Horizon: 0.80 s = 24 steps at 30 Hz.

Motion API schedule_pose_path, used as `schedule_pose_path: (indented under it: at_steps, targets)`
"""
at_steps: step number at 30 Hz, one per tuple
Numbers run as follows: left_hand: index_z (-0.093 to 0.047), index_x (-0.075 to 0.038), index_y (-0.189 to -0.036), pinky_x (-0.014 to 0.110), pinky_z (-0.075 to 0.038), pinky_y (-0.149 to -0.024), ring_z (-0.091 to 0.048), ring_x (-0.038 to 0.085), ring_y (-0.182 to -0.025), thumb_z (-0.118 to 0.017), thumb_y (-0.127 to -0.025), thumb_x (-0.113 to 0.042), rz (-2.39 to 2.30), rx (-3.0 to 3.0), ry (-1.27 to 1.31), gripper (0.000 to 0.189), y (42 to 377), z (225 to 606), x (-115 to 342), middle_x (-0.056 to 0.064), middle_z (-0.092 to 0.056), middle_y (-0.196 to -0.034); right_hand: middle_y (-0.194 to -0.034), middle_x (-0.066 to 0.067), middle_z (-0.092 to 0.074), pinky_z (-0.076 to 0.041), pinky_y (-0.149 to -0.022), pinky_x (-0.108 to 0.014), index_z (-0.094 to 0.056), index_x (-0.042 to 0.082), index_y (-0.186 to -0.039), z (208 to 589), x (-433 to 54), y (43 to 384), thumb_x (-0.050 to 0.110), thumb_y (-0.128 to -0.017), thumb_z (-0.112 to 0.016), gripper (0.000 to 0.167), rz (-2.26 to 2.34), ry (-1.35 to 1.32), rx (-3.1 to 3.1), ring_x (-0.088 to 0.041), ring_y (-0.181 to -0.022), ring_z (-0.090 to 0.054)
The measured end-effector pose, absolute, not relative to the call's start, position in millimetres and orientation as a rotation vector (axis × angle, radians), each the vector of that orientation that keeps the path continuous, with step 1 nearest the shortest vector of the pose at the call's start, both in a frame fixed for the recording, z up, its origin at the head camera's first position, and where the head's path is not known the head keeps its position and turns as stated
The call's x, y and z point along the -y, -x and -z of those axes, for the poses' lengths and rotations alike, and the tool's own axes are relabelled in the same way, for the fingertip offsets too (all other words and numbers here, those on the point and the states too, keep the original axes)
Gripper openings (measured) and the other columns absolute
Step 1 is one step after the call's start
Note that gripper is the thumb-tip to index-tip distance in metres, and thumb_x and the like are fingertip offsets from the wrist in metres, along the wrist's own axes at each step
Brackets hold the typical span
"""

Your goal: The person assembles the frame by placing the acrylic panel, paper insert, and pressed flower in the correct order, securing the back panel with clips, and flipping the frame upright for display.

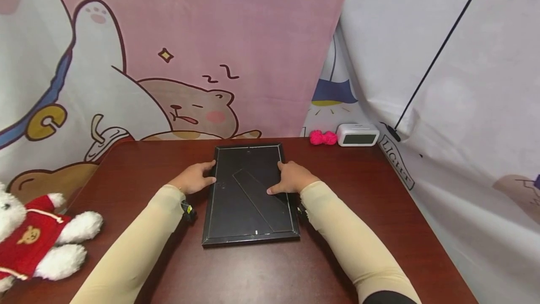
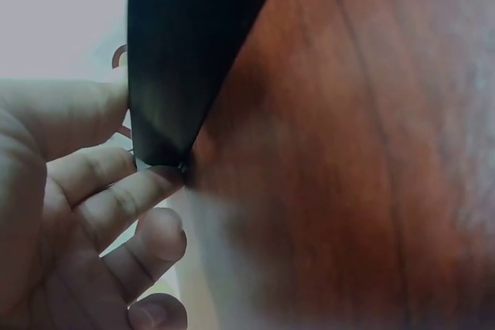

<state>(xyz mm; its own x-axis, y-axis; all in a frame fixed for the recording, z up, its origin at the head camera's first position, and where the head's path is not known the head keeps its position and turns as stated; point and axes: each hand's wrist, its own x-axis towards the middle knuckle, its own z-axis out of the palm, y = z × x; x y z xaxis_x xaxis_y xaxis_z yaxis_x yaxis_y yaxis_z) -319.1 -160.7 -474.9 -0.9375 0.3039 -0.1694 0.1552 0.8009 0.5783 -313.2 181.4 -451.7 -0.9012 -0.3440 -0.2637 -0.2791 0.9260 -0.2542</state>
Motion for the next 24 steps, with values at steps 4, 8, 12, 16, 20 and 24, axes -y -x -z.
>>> schedule_pose_path:
  at_steps: [4, 8, 12, 16, 20, 24]
  targets:
    - [-0.035, -0.004, -0.164, 0.056, -0.031, -0.124, -0.038, 0.040, -0.153, -0.065, -0.104, -0.022, -0.836, -2.749, -0.348, 0.069, 319.4, 474.9, 161.9, 0.020, -0.040, -0.166, -0.157, -0.027, -0.050, -0.040, -0.119, -0.056, -0.041, -0.002, -0.160, 449.2, -178.9, 314.7, 0.068, -0.082, -0.077, 0.111, 0.174, 0.506, -2.796, -0.043, -0.147, -0.047]
    - [-0.035, -0.004, -0.164, 0.058, -0.031, -0.123, -0.038, 0.041, -0.153, -0.065, -0.104, -0.022, -0.842, -2.745, -0.345, 0.069, 319.3, 474.7, 162.1, 0.020, -0.039, -0.167, -0.154, -0.027, -0.052, -0.043, -0.115, -0.058, -0.043, -0.001, -0.159, 449.6, -178.3, 313.5, 0.068, -0.081, -0.079, 0.111, 0.162, 0.472, -2.819, -0.043, -0.143, -0.051]
    - [-0.035, -0.004, -0.164, 0.058, -0.031, -0.123, -0.038, 0.041, -0.153, -0.065, -0.104, -0.022, -0.840, -2.745, -0.351, 0.069, 319.4, 474.8, 161.3, 0.020, -0.039, -0.166, -0.152, -0.026, -0.055, -0.046, -0.111, -0.060, -0.042, 0.000, -0.159, 450.8, -178.3, 310.3, 0.067, -0.079, -0.082, 0.112, 0.215, 0.408, -2.842, -0.042, -0.138, -0.056]
    - [-0.035, -0.005, -0.164, 0.058, -0.031, -0.123, -0.038, 0.040, -0.153, -0.065, -0.104, -0.023, -0.831, -2.744, -0.339, 0.069, 320.5, 477.5, 161.3, 0.020, -0.039, -0.166, -0.152, -0.025, -0.056, -0.047, -0.111, -0.061, -0.043, 0.002, -0.159, 451.6, -178.2, 308.4, 0.066, -0.080, -0.082, 0.110, 0.210, 0.406, -2.846, -0.041, -0.137, -0.056]
    - [-0.035, -0.006, -0.164, 0.058, -0.031, -0.123, -0.038, 0.040, -0.153, -0.066, -0.104, -0.023, -0.836, -2.743, -0.330, 0.070, 321.4, 478.6, 161.2, 0.019, -0.039, -0.166, -0.153, -0.025, -0.055, -0.047, -0.110, -0.061, -0.045, 0.003, -0.159, 450.6, -177.8, 310.0, 0.069, -0.081, -0.079, 0.107, 0.136, 0.435, -2.840, -0.041, -0.138, -0.055]
    - [-0.035, -0.005, -0.164, 0.058, -0.031, -0.123, -0.038, 0.041, -0.153, -0.066, -0.104, -0.022, -0.841, -2.744, -0.342, 0.069, 320.5, 475.8, 161.4, 0.020, -0.039, -0.166, -0.152, -0.021, -0.057, -0.051, -0.105, -0.061, -0.048, 0.005, -0.158, 446.8, -175.8, 313.7, 0.072, -0.080, -0.077, 0.106, 0.044, 0.468, -2.834, -0.037, -0.139, -0.055]
